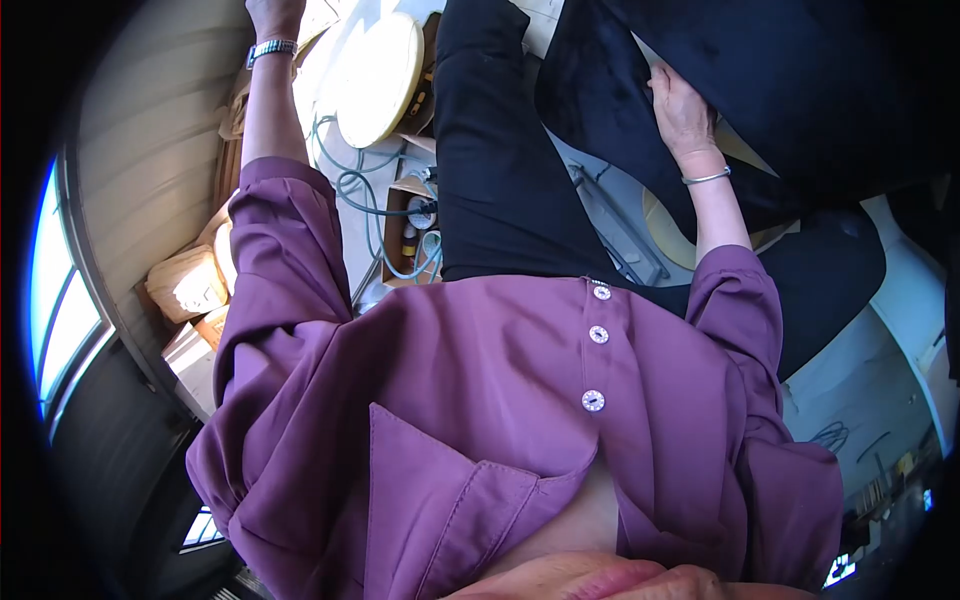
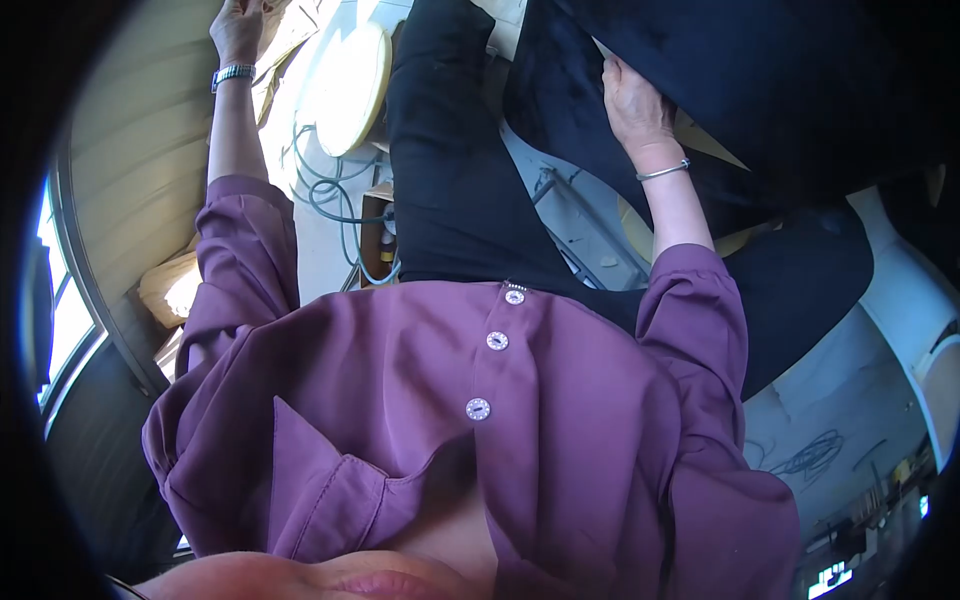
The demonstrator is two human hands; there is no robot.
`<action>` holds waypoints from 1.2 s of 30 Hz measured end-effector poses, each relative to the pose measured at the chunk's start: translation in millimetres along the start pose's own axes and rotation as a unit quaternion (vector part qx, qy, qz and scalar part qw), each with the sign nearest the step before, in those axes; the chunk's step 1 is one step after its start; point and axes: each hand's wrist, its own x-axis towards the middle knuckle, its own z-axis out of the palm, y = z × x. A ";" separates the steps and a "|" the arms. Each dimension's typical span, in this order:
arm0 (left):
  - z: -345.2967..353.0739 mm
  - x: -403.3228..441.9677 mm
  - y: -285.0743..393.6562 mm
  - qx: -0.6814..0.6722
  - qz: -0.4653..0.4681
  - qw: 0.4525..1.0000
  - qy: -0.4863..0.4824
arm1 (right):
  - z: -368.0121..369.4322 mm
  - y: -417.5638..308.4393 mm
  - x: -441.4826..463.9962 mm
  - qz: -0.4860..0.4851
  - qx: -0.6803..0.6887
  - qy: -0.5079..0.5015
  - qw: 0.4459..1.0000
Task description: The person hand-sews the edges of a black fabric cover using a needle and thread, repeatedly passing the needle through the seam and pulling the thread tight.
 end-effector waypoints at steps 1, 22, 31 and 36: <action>9.8 8.0 3.6 -0.009 -0.010 1.000 -0.002 | 1.9 3.3 -0.5 0.031 0.039 -0.010 0.999; 196.5 -98.5 198.0 -0.181 0.240 0.821 -0.485 | 7.8 -5.5 1.1 0.206 0.160 -0.084 0.962; 205.7 -94.7 187.6 -0.228 0.247 0.807 -0.485 | 0.8 -15.5 4.6 0.221 0.152 -0.082 0.960; 207.9 -92.2 187.5 -0.239 0.226 0.797 -0.507 | 2.2 -14.9 5.3 0.227 0.144 -0.088 0.959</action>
